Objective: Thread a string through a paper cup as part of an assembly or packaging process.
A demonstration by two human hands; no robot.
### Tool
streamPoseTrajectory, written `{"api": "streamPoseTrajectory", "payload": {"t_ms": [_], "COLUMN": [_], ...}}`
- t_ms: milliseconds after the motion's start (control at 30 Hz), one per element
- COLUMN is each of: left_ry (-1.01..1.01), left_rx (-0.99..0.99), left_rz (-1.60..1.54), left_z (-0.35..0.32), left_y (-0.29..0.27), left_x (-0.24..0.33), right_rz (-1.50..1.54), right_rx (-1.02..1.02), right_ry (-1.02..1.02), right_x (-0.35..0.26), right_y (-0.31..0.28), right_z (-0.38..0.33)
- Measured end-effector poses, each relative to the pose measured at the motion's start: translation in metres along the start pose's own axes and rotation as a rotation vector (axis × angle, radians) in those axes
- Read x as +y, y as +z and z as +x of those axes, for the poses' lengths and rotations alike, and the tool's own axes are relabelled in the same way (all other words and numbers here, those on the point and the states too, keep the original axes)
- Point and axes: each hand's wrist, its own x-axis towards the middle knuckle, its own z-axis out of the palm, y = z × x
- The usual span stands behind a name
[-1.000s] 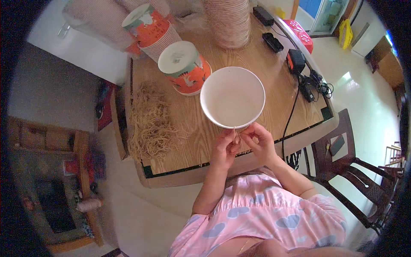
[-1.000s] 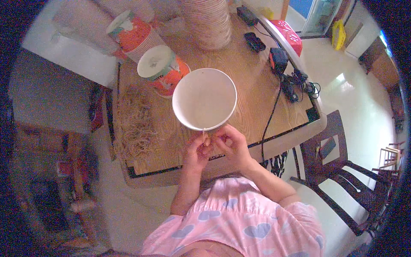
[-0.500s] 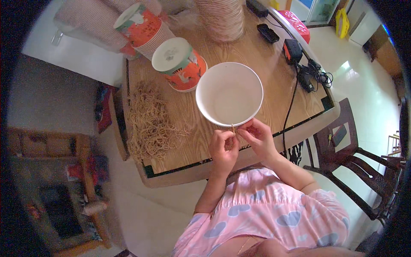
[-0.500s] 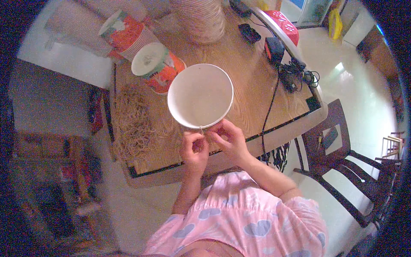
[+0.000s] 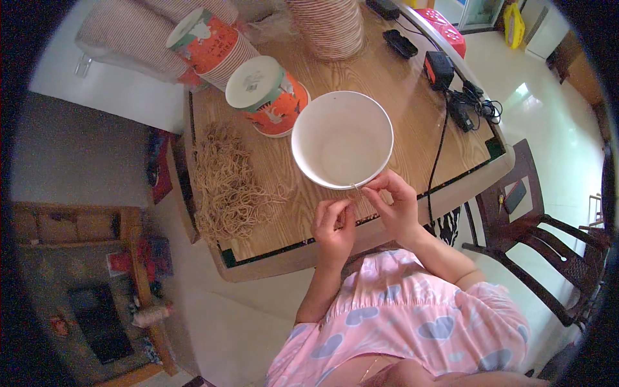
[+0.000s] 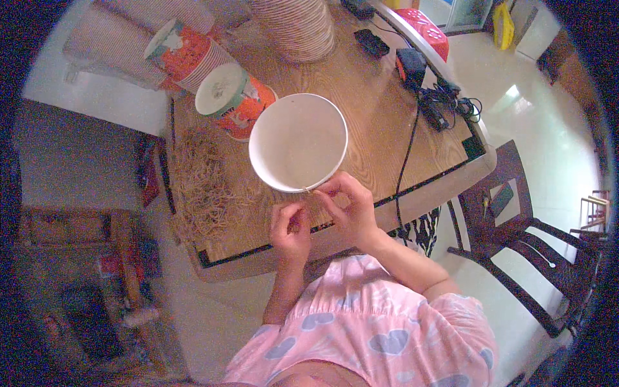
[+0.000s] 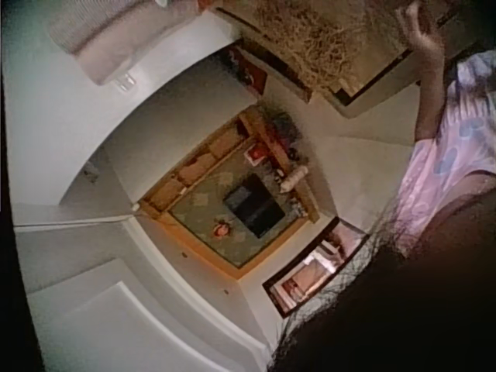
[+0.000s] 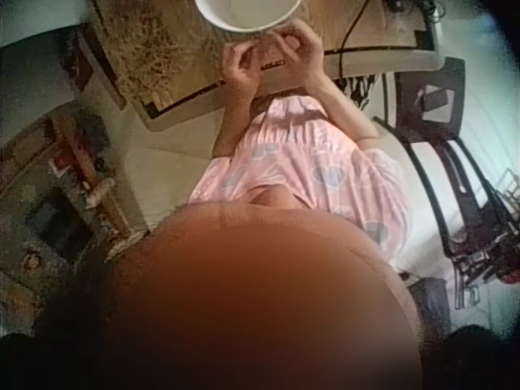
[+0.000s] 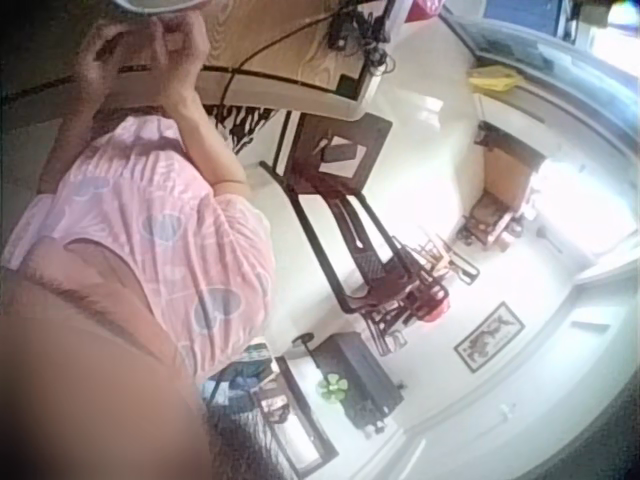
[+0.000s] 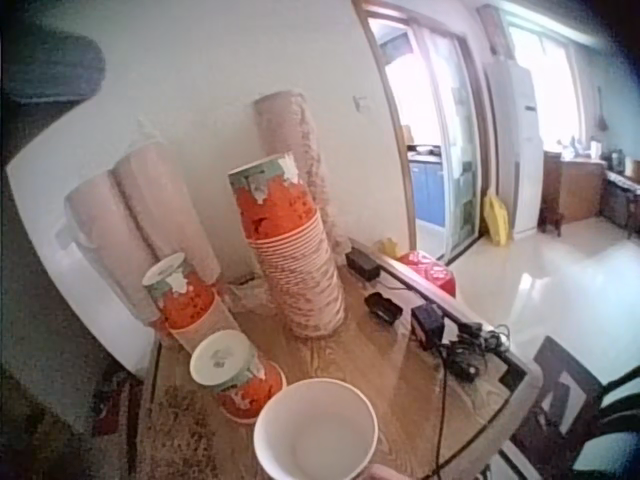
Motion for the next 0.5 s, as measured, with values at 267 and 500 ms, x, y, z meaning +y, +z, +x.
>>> {"api": "streamPoseTrajectory", "payload": {"t_ms": [267,500], "left_ry": [-0.945,-0.969], "left_rx": [-0.080,-0.308], "left_rz": [-0.876,-1.213], "left_z": [0.006,0.009], "left_y": [0.006,0.001], "left_x": [-0.010,-0.031], "right_rz": [0.006,-0.098], "right_rx": [-0.195,-0.295], "right_ry": [0.125,0.120], "right_x": [0.020,0.033], "right_y": [0.001,0.003], "right_z": [-0.007,-0.013]}}
